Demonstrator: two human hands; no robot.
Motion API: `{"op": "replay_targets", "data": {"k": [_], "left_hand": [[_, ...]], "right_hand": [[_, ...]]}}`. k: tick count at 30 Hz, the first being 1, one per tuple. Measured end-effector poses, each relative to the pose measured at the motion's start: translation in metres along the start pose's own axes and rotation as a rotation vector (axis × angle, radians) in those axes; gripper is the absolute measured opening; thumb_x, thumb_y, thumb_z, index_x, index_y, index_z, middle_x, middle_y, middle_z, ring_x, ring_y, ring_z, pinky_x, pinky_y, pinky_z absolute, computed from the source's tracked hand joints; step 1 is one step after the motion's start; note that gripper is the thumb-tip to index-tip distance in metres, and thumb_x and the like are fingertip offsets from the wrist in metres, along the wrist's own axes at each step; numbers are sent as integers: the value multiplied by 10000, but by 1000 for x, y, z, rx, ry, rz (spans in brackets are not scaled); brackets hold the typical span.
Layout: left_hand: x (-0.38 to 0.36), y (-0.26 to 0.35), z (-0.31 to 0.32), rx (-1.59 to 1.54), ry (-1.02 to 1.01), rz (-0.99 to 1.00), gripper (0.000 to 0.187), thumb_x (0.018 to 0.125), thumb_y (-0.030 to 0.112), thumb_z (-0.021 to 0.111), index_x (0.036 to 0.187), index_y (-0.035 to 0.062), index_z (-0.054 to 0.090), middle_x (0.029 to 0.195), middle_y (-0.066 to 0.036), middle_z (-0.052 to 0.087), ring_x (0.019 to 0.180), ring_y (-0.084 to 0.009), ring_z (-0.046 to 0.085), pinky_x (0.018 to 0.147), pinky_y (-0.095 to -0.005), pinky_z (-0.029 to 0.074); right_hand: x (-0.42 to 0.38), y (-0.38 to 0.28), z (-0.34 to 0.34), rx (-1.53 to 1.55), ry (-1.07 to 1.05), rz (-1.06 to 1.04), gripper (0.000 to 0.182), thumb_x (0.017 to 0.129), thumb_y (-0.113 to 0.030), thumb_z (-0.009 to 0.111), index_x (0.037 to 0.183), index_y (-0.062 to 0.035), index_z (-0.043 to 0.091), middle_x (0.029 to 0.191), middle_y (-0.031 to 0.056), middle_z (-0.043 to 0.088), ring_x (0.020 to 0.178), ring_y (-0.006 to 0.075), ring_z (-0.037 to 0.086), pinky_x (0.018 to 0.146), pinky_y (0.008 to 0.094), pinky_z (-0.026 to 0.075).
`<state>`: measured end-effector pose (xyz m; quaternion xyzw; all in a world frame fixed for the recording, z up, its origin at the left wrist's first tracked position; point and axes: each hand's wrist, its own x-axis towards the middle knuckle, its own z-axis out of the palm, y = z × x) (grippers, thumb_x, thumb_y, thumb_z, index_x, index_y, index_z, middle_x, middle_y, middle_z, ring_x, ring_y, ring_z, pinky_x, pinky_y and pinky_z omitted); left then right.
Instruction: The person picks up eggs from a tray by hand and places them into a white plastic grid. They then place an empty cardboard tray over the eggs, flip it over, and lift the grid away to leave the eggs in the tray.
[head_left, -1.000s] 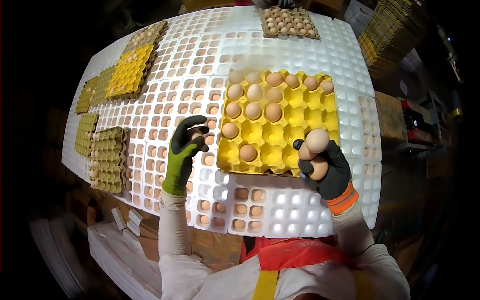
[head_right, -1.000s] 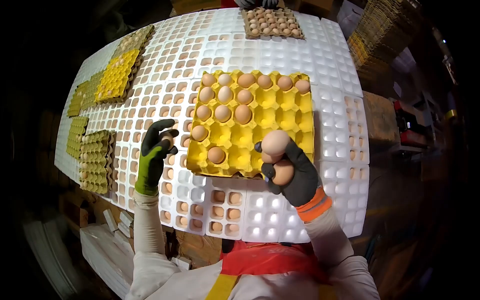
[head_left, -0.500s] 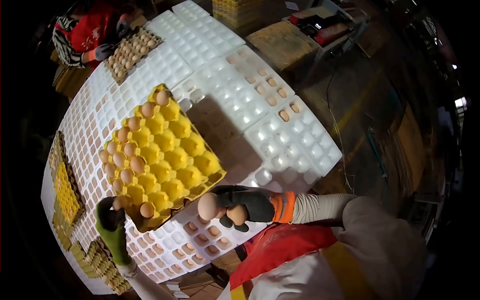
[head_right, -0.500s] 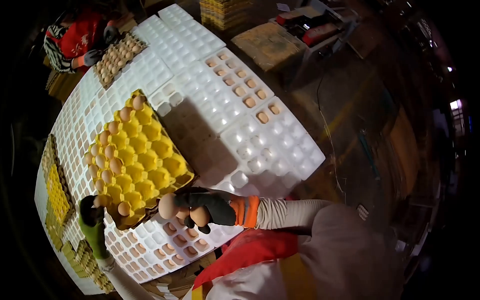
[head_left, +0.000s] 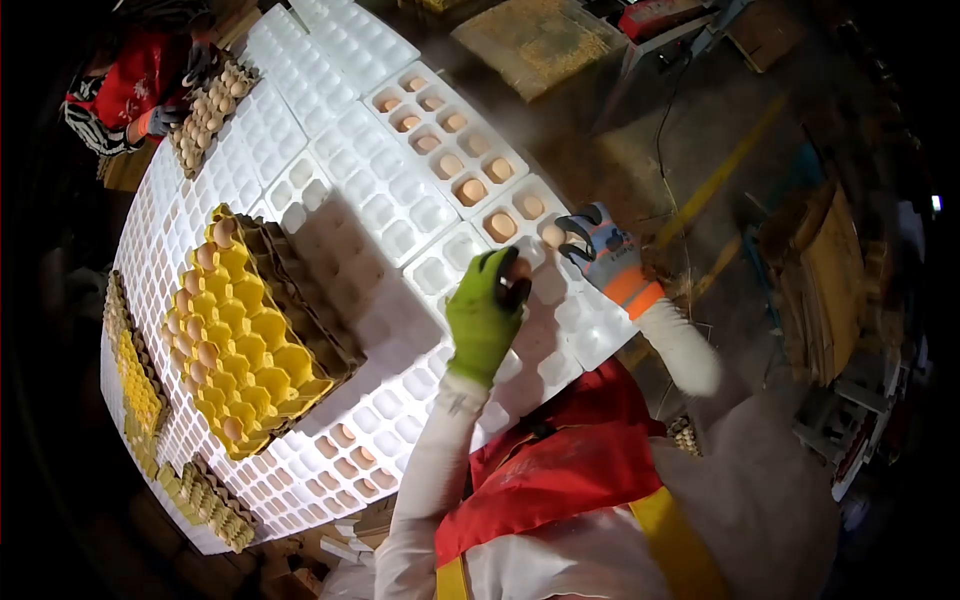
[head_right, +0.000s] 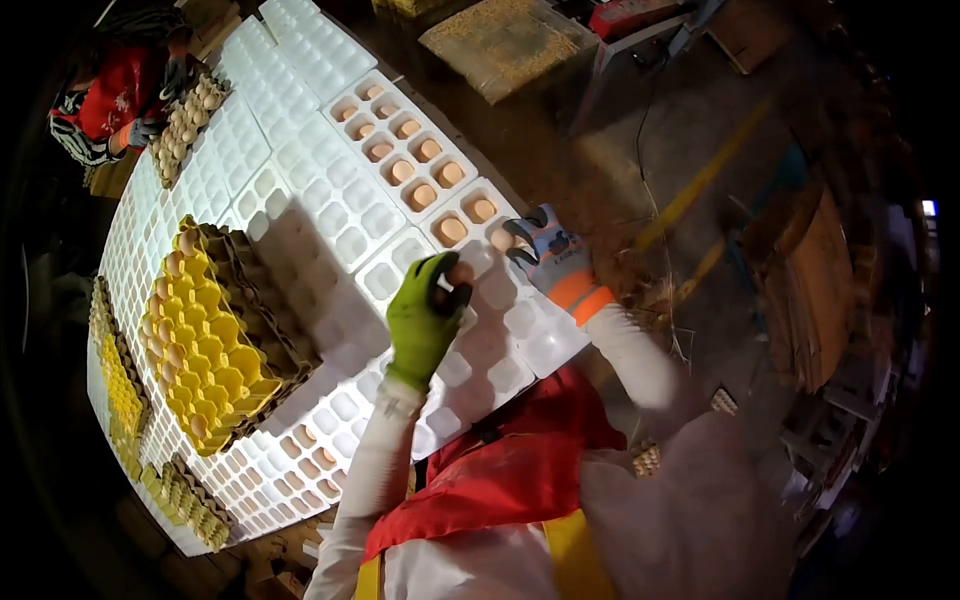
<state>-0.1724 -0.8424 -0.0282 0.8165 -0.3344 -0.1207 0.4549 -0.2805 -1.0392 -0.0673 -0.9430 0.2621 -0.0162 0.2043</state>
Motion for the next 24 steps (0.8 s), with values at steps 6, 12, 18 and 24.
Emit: {"op": "replay_targets", "data": {"k": [6,12,18,24], "left_hand": [[8,14,59,175,69,113,395,833,93,702,1222,115,633,1169,-114,616,1007,-303,633,808,-372,530],[-13,-1,86,245,49,243,450,797,44,659,1245,79,620,1260,-162,597,1118,-387,564,962,-475,461],[-45,-17,31,-16,133,73,502,774,1,639,1269,84,615,1294,-163,589,1158,-399,549,987,-454,463],[-102,10,-73,-58,249,20,422,828,-29,634,1231,93,650,1248,-126,624,1130,-350,584,948,-428,486]], "right_hand": [[-32,14,-2,476,134,-152,419,832,-181,759,1231,-142,637,1232,104,639,1034,332,656,845,391,547],[-52,19,0,801,272,-69,326,851,28,652,1168,-50,648,1113,122,628,962,317,634,863,358,516],[-57,23,45,307,224,-306,232,790,-117,603,1000,-91,698,1043,158,610,1036,380,538,948,508,427],[-40,-15,12,310,356,-339,205,853,9,642,1048,-41,678,1072,148,629,989,308,592,896,417,468]]}}
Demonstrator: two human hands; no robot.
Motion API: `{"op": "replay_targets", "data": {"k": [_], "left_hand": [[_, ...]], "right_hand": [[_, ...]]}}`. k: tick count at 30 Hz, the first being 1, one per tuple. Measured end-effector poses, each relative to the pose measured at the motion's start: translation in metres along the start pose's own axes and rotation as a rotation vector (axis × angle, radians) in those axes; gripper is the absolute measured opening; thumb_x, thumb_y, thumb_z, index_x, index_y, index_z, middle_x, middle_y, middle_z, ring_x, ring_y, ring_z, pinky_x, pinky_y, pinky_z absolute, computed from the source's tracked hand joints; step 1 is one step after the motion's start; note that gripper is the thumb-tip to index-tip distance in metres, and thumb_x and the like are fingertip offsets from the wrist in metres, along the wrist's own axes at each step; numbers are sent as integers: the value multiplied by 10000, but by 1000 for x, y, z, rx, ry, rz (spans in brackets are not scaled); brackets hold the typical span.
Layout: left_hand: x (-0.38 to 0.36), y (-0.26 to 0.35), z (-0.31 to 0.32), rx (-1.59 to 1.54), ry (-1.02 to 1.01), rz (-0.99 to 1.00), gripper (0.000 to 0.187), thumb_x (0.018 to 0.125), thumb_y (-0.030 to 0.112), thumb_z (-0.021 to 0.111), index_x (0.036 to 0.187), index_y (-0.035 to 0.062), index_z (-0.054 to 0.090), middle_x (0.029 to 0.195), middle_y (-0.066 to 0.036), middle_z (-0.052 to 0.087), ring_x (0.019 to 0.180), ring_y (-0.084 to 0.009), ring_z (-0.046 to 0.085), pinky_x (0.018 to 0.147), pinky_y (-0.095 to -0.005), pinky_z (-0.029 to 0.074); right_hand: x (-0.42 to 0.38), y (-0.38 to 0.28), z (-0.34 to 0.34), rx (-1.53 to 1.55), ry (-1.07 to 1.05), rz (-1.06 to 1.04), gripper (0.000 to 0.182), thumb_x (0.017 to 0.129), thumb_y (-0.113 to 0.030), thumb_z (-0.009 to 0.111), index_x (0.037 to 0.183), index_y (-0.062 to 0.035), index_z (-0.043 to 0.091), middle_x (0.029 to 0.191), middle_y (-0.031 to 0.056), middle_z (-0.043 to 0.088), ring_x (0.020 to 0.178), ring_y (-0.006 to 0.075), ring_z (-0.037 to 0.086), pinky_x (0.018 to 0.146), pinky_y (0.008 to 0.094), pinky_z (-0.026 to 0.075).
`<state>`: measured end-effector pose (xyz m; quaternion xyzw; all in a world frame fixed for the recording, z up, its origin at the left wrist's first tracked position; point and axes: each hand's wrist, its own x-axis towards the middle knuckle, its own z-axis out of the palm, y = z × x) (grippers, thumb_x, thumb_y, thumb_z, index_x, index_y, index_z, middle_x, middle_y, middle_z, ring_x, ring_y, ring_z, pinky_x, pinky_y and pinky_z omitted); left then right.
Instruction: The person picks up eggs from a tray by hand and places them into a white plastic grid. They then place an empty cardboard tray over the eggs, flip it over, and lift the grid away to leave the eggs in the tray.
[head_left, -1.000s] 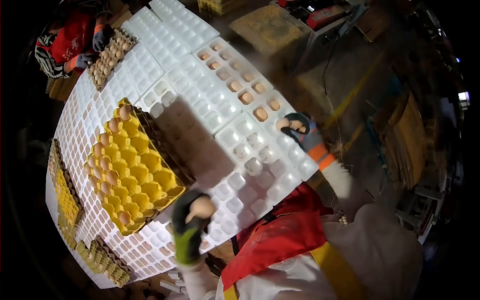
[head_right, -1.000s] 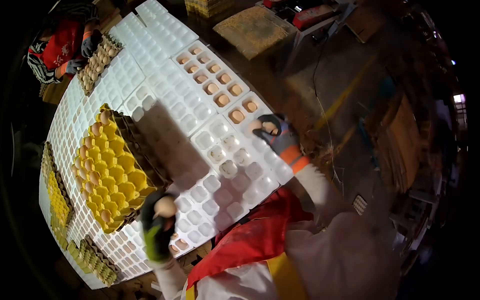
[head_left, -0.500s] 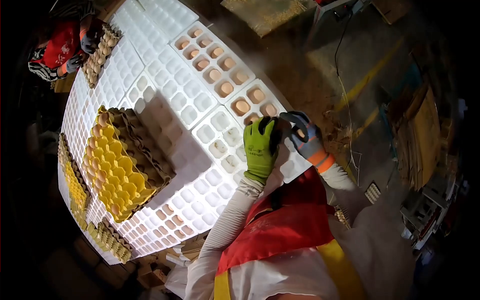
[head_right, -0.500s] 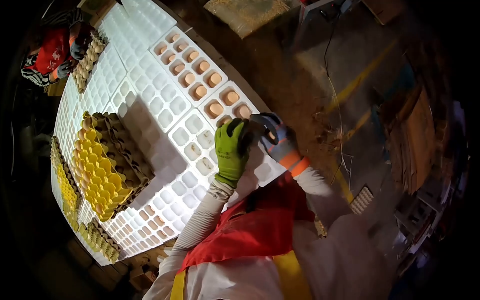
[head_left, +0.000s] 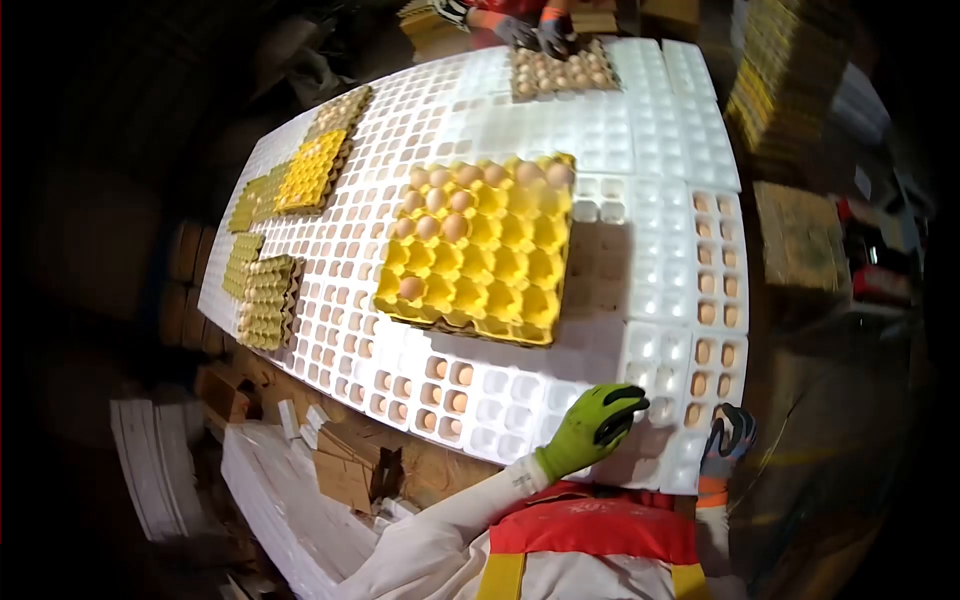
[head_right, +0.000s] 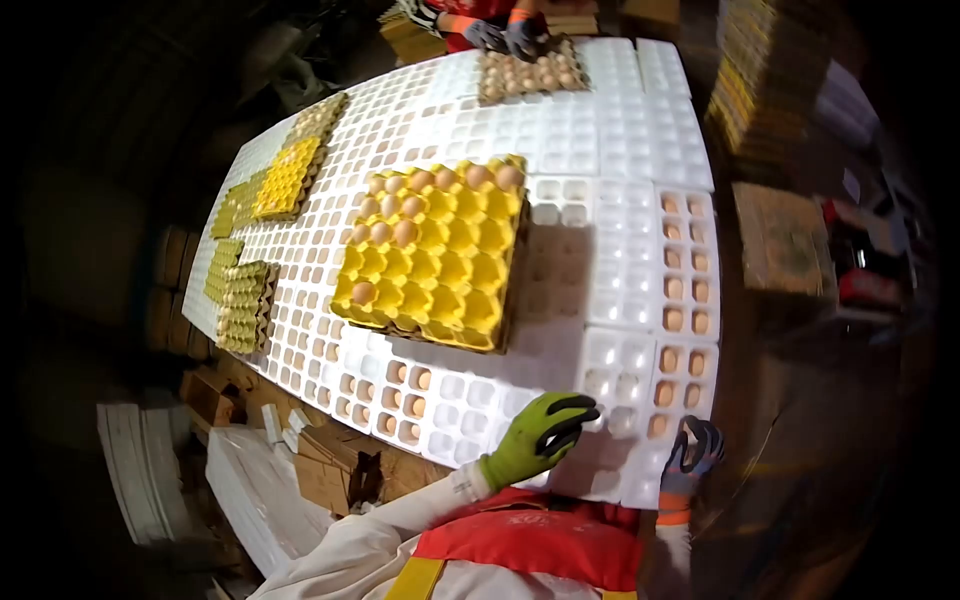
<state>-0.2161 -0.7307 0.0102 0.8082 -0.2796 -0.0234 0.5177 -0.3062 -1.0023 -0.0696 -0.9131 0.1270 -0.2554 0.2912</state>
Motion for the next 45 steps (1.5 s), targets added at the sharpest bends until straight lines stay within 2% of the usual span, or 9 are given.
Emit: {"op": "replay_targets", "data": {"k": [7,12,16,25,29,31,39,42,45], "left_hand": [[0,-20,-218,44,509,32,413,793,-109,686,1179,39,675,1137,-118,684,936,-226,695,813,-329,550],[68,-89,-357,813,237,-2,462,737,68,756,1188,109,668,1155,-79,665,995,-279,634,853,-373,524],[83,-125,-371,879,97,-3,389,713,92,765,1089,138,679,979,-52,660,882,-295,623,762,-391,521],[73,-159,-403,-667,399,-220,351,830,53,733,1160,17,618,1105,-35,659,946,-133,639,844,-266,536],[115,-148,-410,-30,142,-294,409,771,109,766,1162,107,644,1199,-29,626,1009,-176,649,782,-291,541],[128,-158,-398,865,92,-35,379,701,130,798,1054,166,664,1030,-65,626,937,-262,669,781,-365,542],[115,-180,-408,-72,285,-5,379,856,90,675,1225,124,596,1089,-43,668,860,-162,628,725,-292,532],[113,-162,-425,-888,200,-218,516,986,182,567,1478,130,418,1243,-57,620,926,-101,592,794,-202,501],[138,-178,-418,-425,-1,-194,458,893,207,697,1334,125,607,1234,-27,607,955,-126,610,824,-253,519]], "right_hand": [[132,-186,71,655,-353,-7,329,893,29,642,1220,4,608,1135,88,636,1017,157,626,906,269,488],[197,-363,165,-219,-335,-624,808,781,-565,726,1425,-129,509,1505,160,407,1420,395,305,1158,563,213],[187,-406,229,-504,-441,-596,723,767,-545,747,1343,-148,564,1455,133,467,1398,377,329,1139,599,222],[216,-398,217,941,-559,-170,601,733,-99,834,1246,-71,523,1189,84,598,1044,236,635,861,357,535],[216,-454,246,-445,-672,-546,512,707,-374,843,1124,-159,637,1173,100,571,1028,294,629,844,385,536],[205,-446,255,-242,-558,-559,481,708,-397,848,1077,-161,649,1123,102,590,990,276,644,836,378,536],[262,-387,194,1120,-708,194,354,914,-150,663,1247,-65,579,1062,40,645,837,86,641,570,226,523],[276,-385,212,395,-757,-177,404,853,-319,742,1214,-166,651,1135,84,627,912,180,664,687,349,544],[260,-417,239,-595,-656,-527,473,757,-446,796,1158,-225,677,1170,98,586,989,262,664,786,446,517]]}}
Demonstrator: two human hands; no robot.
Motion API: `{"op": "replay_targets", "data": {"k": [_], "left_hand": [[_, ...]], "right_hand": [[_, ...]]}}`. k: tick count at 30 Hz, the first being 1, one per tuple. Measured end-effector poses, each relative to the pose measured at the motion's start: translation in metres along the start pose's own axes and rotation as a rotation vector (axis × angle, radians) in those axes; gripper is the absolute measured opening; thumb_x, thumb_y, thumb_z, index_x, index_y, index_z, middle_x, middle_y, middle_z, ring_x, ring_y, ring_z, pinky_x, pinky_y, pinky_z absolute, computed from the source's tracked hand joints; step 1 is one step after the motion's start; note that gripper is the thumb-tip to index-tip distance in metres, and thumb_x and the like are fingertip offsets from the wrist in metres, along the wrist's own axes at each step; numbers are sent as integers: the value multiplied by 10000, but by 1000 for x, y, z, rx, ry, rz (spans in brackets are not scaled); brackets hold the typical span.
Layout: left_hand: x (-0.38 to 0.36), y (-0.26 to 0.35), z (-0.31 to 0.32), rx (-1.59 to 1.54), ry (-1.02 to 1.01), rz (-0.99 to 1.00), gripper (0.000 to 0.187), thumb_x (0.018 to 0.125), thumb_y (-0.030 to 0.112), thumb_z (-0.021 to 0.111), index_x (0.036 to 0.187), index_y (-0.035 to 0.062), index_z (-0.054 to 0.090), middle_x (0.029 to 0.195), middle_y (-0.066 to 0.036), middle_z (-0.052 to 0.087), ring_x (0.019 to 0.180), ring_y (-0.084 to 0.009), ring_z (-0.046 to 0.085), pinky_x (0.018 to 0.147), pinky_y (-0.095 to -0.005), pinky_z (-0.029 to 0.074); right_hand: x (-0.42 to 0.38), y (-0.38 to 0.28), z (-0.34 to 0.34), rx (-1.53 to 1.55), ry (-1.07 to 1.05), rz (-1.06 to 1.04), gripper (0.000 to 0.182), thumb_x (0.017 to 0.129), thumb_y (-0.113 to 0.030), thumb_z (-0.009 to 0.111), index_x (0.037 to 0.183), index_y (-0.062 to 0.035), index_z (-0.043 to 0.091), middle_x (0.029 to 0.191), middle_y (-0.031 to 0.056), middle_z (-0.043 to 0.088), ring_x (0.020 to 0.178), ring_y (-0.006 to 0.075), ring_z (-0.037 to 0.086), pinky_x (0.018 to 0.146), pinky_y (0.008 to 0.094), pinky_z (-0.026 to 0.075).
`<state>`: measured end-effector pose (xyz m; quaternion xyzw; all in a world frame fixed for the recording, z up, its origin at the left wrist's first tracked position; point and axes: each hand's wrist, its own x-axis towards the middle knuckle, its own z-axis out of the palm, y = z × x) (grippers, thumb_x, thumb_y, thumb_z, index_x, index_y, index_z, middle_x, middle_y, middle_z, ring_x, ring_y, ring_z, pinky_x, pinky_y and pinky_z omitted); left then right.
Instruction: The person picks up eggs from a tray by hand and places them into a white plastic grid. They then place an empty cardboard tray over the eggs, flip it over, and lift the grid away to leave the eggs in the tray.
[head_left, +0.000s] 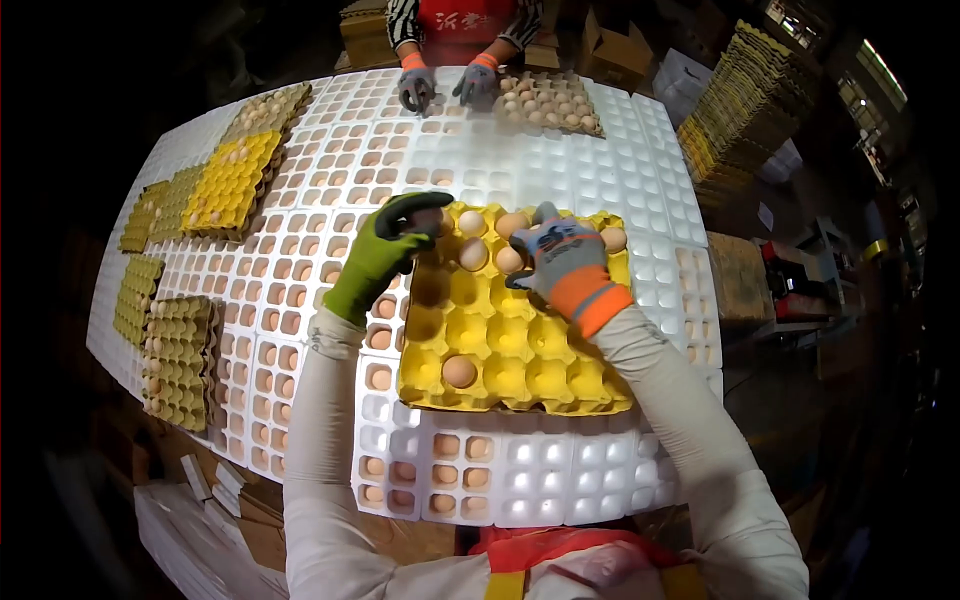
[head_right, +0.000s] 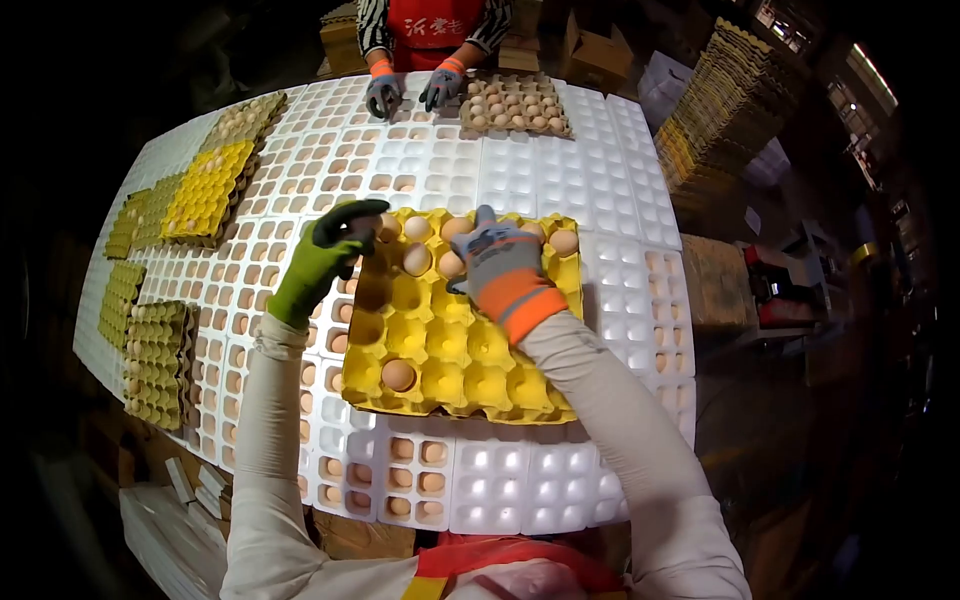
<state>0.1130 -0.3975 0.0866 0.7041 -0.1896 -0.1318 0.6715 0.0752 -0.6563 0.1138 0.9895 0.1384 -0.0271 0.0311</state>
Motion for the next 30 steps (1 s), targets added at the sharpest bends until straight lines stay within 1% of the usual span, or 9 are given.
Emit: {"op": "replay_targets", "data": {"k": [1,4,8,12,14,17,21,26,30], "left_hand": [[8,-6,16,438,82,230,455,802,242,786,1241,171,691,1167,-39,605,951,-155,624,839,-282,525],[14,19,55,1316,54,169,404,728,169,794,1119,235,715,1093,-77,599,960,-274,654,782,-387,546],[24,16,73,1405,75,102,367,719,171,787,1073,214,701,1066,-79,601,959,-296,662,750,-422,537],[5,26,50,876,70,179,460,717,143,803,1163,152,687,1043,-75,665,880,-254,664,782,-356,541],[-16,36,51,86,59,-102,496,766,129,826,1222,43,650,1036,2,654,944,-113,616,832,-276,518],[-59,62,106,-79,32,44,625,784,344,849,1281,57,602,1249,-106,644,1098,-171,609,952,-314,494],[-86,67,206,-248,-72,122,658,710,374,903,1204,32,634,1271,-201,618,1136,-284,591,933,-396,483],[-126,7,346,-441,-425,-17,593,685,206,900,1188,25,643,1083,-156,674,1106,-293,607,862,-393,508],[-152,-25,436,-293,-338,-730,482,765,44,807,1218,25,644,1114,-66,667,1008,-133,611,796,-272,499]], "right_hand": [[2,-8,9,-29,46,30,462,736,-464,803,1110,-220,684,1211,88,579,1002,249,667,790,430,516],[-2,8,18,234,194,-4,484,716,-471,809,1115,-222,695,1230,90,579,1010,256,665,784,446,513],[-54,40,2,1384,55,36,412,863,-421,753,1118,-105,685,911,30,615,795,128,623,629,305,486],[-124,71,7,2031,9,70,440,928,-383,695,1179,-28,622,837,60,623,574,105,524,467,268,411],[-168,94,39,2195,45,1,503,919,-402,687,1250,-42,569,905,70,630,550,126,509,458,273,399],[-231,112,97,2662,49,-4,511,899,-450,681,1225,-79,552,1053,106,623,513,152,503,409,287,367],[-337,144,148,2677,253,542,451,931,-470,607,1199,-112,554,1016,90,621,492,151,482,391,288,360],[-498,218,189,2457,537,649,428,987,-378,547,1313,-102,536,1130,70,638,660,138,556,543,290,443],[-569,241,198,1656,245,1274,350,824,-161,812,1115,-18,679,936,53,678,755,120,641,643,269,522]]}}
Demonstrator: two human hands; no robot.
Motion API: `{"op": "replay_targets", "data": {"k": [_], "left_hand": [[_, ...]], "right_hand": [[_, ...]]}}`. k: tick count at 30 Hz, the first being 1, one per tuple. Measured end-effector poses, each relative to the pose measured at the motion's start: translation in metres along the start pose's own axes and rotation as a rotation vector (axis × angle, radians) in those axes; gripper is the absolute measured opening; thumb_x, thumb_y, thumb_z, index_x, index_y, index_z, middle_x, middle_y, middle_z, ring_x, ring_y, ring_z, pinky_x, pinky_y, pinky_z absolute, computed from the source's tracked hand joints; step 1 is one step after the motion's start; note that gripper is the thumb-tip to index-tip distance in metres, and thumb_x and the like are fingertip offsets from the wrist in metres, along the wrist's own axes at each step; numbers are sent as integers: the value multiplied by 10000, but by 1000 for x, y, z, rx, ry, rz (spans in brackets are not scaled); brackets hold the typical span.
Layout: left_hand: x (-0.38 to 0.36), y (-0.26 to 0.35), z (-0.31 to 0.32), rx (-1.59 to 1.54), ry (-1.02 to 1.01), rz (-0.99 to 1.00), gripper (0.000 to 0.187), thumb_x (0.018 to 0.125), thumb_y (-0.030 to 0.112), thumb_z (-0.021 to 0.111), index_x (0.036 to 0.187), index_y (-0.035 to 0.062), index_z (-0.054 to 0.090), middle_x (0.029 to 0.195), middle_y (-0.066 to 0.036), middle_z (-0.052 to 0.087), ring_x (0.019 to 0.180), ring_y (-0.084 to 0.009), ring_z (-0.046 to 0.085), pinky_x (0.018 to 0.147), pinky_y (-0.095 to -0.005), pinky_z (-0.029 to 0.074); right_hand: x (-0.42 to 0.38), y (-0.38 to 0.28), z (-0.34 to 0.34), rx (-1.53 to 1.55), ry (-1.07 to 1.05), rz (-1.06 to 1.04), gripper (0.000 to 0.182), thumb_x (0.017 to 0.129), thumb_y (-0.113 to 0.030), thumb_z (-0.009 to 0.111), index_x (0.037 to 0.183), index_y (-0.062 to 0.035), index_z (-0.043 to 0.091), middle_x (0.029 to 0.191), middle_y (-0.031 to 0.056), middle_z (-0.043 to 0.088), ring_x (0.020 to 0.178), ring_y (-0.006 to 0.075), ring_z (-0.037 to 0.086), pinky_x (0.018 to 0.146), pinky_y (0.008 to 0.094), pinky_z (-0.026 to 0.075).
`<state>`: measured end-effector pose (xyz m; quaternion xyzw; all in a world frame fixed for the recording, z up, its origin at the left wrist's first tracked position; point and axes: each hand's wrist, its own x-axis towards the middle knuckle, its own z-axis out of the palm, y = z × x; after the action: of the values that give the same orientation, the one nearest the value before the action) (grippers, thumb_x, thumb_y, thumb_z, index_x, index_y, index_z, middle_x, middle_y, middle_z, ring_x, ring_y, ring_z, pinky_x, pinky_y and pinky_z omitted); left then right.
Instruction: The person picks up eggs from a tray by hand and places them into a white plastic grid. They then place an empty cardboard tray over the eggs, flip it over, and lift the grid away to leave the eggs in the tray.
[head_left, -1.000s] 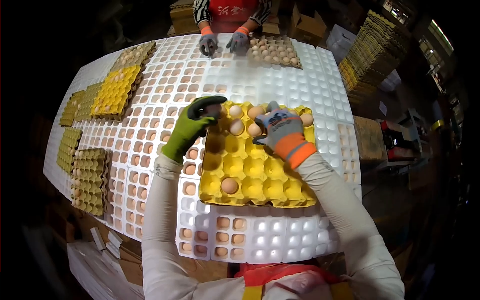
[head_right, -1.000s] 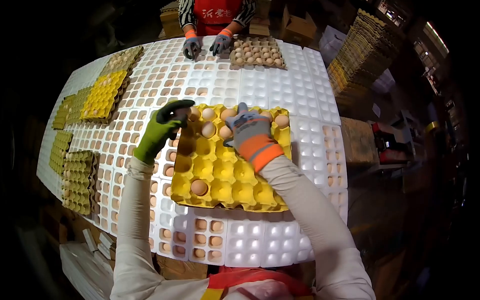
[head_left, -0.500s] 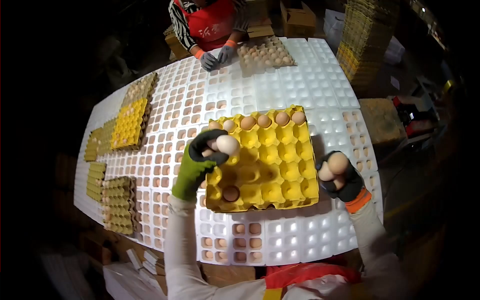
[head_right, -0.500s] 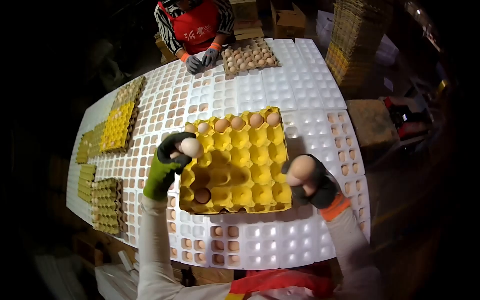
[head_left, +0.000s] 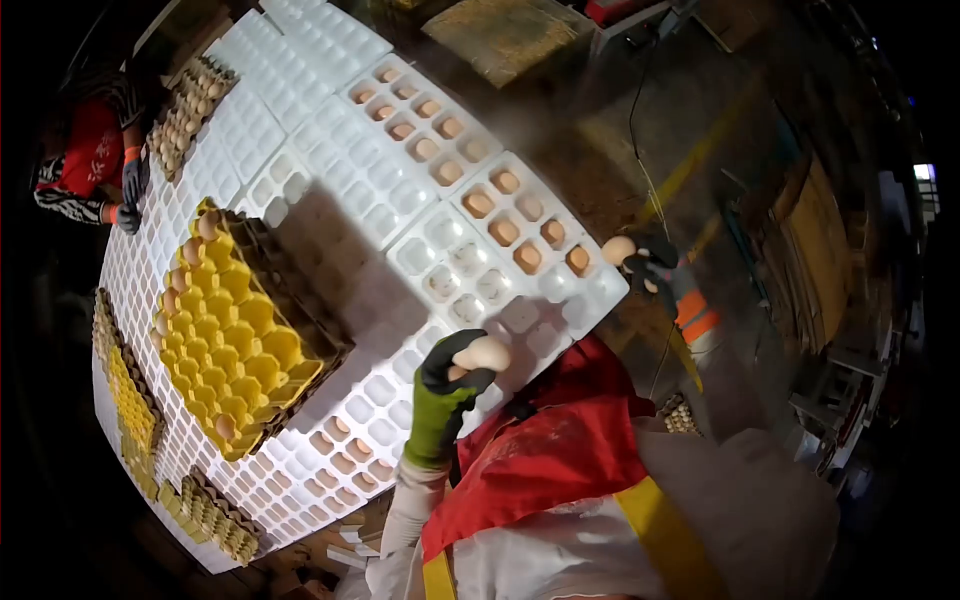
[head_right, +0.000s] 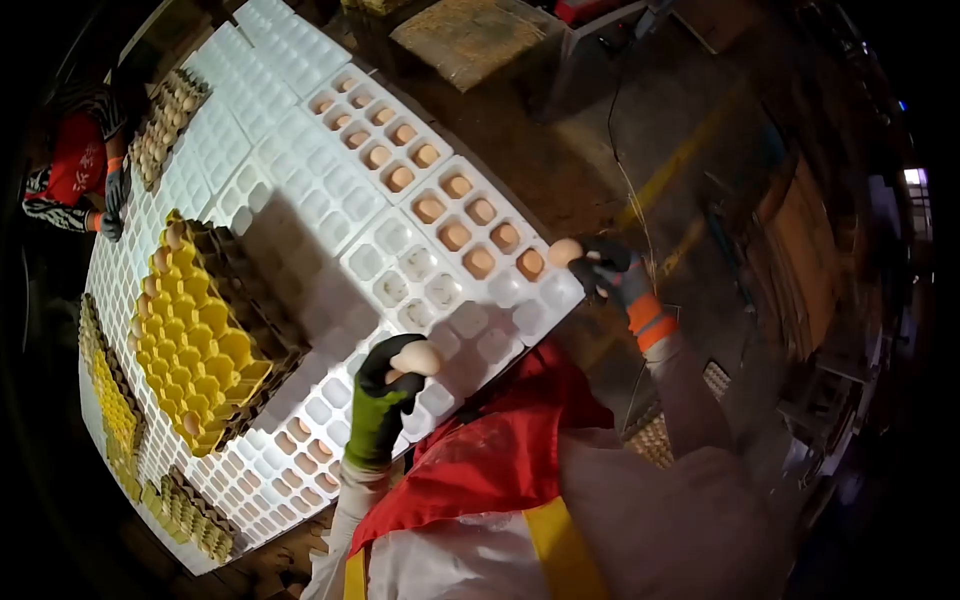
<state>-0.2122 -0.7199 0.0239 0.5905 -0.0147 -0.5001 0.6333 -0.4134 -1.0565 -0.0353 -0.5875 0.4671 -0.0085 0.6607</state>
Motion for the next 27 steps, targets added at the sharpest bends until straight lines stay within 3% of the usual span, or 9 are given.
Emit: {"op": "replay_targets", "data": {"k": [1,4,8,14,16,19,23,24,27], "left_hand": [[13,-12,15,35,11,-96,446,788,5,782,1213,27,650,1167,-35,652,973,-118,610,766,-259,499],[63,-57,57,539,118,645,430,739,74,822,1147,122,695,1115,-48,645,917,-205,644,698,-325,521],[94,-45,106,1204,231,693,418,745,215,801,1148,196,693,1188,-58,609,928,-277,654,696,-370,534],[77,-54,131,1176,11,548,439,825,196,720,1259,218,650,1309,-99,580,1061,-306,646,759,-395,550],[75,-79,131,1370,-72,537,445,843,177,703,1281,221,640,1333,-100,574,1040,-309,659,769,-400,553],[72,-92,125,1305,-53,574,433,866,181,690,1294,211,637,1317,-102,588,1033,-299,656,785,-384,549],[42,-89,97,537,112,461,489,881,277,705,1310,58,612,1272,-129,608,1014,-215,645,794,-311,526],[40,-91,79,496,145,624,550,825,61,626,1368,43,541,1290,-122,570,1045,-235,637,840,-333,524],[5,-94,53,87,410,313,557,888,191,621,1397,4,498,1234,-108,549,954,-201,620,797,-326,526]], "right_hand": [[-6,3,11,-165,25,-248,376,789,-171,836,1106,-31,689,987,62,675,833,155,650,719,297,532],[-2,25,23,-584,144,-610,470,692,-248,877,1114,-120,714,1094,103,641,972,290,645,851,380,533],[-17,15,33,-810,243,-581,451,734,-306,840,1142,-162,712,1149,79,616,1007,279,647,849,382,540],[-35,18,20,-872,112,-571,466,749,-265,827,1184,-175,685,1113,54,615,993,268,650,844,374,542],[-32,21,22,-617,107,-631,378,812,-120,770,1177,-127,673,1097,78,635,979,262,656,852,344,537],[-32,28,26,-299,53,-593,329,868,39,666,1182,-56,653,1078,108,661,992,220,656,865,302,520],[-37,36,49,-149,-136,-571,356,831,-38,759,1169,-41,650,1098,119,670,998,249,654,862,332,525],[-40,26,60,-199,-201,-632,375,820,-70,782,1171,-60,650,1107,123,670,1006,265,655,862,350,524],[-45,15,93,-373,-306,-750,412,810,-150,804,1190,-117,651,1110,106,662,1008,290,662,847,383,537]]}}
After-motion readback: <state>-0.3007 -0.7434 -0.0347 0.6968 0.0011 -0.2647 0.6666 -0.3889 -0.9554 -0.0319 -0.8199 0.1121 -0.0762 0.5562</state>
